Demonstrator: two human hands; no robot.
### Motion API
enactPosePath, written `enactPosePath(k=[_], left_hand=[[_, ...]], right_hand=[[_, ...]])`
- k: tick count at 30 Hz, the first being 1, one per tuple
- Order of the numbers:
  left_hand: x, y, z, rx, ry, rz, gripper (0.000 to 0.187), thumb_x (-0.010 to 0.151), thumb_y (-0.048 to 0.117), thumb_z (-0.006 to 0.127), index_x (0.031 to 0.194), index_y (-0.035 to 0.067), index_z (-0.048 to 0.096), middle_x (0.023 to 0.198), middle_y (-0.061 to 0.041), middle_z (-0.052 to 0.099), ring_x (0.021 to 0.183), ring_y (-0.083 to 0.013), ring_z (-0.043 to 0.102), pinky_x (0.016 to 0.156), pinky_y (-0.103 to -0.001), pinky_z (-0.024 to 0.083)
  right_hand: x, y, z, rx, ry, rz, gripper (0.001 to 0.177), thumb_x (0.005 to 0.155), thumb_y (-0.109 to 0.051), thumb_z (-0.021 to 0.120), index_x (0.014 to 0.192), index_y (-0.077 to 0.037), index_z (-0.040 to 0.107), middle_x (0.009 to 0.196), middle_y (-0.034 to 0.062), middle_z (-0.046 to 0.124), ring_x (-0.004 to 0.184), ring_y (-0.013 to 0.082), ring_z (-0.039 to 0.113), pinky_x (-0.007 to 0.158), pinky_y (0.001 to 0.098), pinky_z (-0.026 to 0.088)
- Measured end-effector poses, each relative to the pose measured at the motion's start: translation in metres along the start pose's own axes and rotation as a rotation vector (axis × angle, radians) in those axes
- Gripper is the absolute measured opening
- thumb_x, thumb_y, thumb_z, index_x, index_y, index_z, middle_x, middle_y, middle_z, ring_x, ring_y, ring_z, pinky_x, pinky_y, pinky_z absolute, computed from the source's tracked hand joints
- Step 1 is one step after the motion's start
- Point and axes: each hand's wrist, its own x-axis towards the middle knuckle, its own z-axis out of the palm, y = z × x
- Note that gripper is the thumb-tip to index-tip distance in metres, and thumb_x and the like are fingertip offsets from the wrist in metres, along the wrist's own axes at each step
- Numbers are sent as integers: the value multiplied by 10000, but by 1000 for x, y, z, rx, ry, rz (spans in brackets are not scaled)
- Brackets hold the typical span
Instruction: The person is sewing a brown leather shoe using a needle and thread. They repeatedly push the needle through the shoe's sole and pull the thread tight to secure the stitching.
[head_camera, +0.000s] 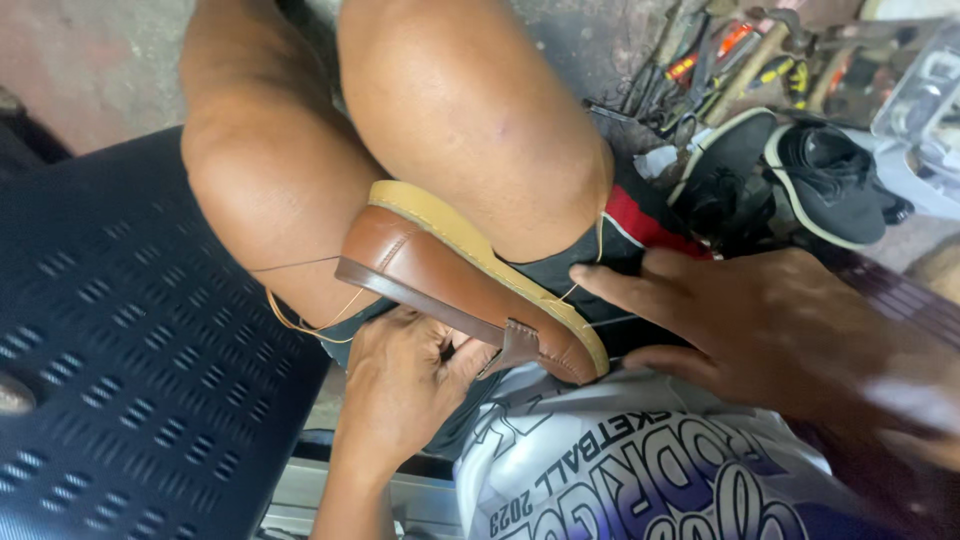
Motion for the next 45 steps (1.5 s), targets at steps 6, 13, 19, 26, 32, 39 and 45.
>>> enactPosePath(k=[6, 13, 19, 26, 32, 39, 45], left_hand=[[-11, -4, 4, -53, 151, 80, 108, 862, 162, 727, 870, 64, 682, 772, -125, 654, 617, -293, 626, 539, -371, 462], [-64, -34, -24, 327, 752, -342, 424, 1028, 164, 732, 711, 8, 498, 617, -69, 425, 539, -172, 384, 527, -334, 314], [-78, -22, -41, 385, 839, -393, 255, 917, 23, 676, 1159, -30, 617, 1279, -269, 499, 1070, -302, 602, 707, -330, 522], [-91, 11, -50, 102, 267, -239, 541, 749, -13, 737, 1268, 132, 687, 1494, -150, 538, 1199, -250, 689, 865, -325, 575], [-100, -5, -71, 417, 635, -477, 535, 797, -121, 645, 1318, -11, 593, 1435, -243, 488, 1253, -326, 619, 894, -358, 553], [-74, 16, -37, 221, 496, -244, 199, 964, 22, 643, 1113, 88, 756, 1048, -135, 715, 969, -282, 732, 857, -349, 559], [-48, -3, 9, 113, 352, -153, 228, 839, 113, 755, 1066, 108, 747, 1016, -117, 685, 777, -275, 696, 641, -357, 526]], right_hand=[[21, -10, 17, 61, 449, -393, 705, 828, -477, 750, 1358, -61, 541, 1056, 94, 650, 694, 204, 686, 555, 322, 552], [28, -12, 21, 86, 305, -165, 734, 703, -549, 771, 1252, -77, 653, 951, 90, 709, 679, 279, 708, 554, 403, 546], [30, -13, 23, 108, 228, -58, 751, 682, -612, 773, 1218, -99, 658, 971, 51, 710, 729, 259, 721, 595, 387, 550], [31, -12, 24, 84, 254, -39, 761, 655, -603, 836, 1207, -102, 687, 990, 55, 729, 675, 232, 737, 575, 371, 574], [33, -15, 27, 135, 295, -14, 756, 622, -578, 847, 1208, -125, 697, 881, 28, 738, 722, 173, 751, 604, 341, 583], [33, -15, 22, 116, 295, -36, 760, 617, -559, 880, 1210, -119, 702, 908, 39, 737, 692, 186, 734, 589, 338, 568], [36, -17, 18, 147, 263, -25, 745, 619, -548, 859, 1222, -142, 698, 875, 20, 727, 683, 144, 726, 593, 318, 564]])
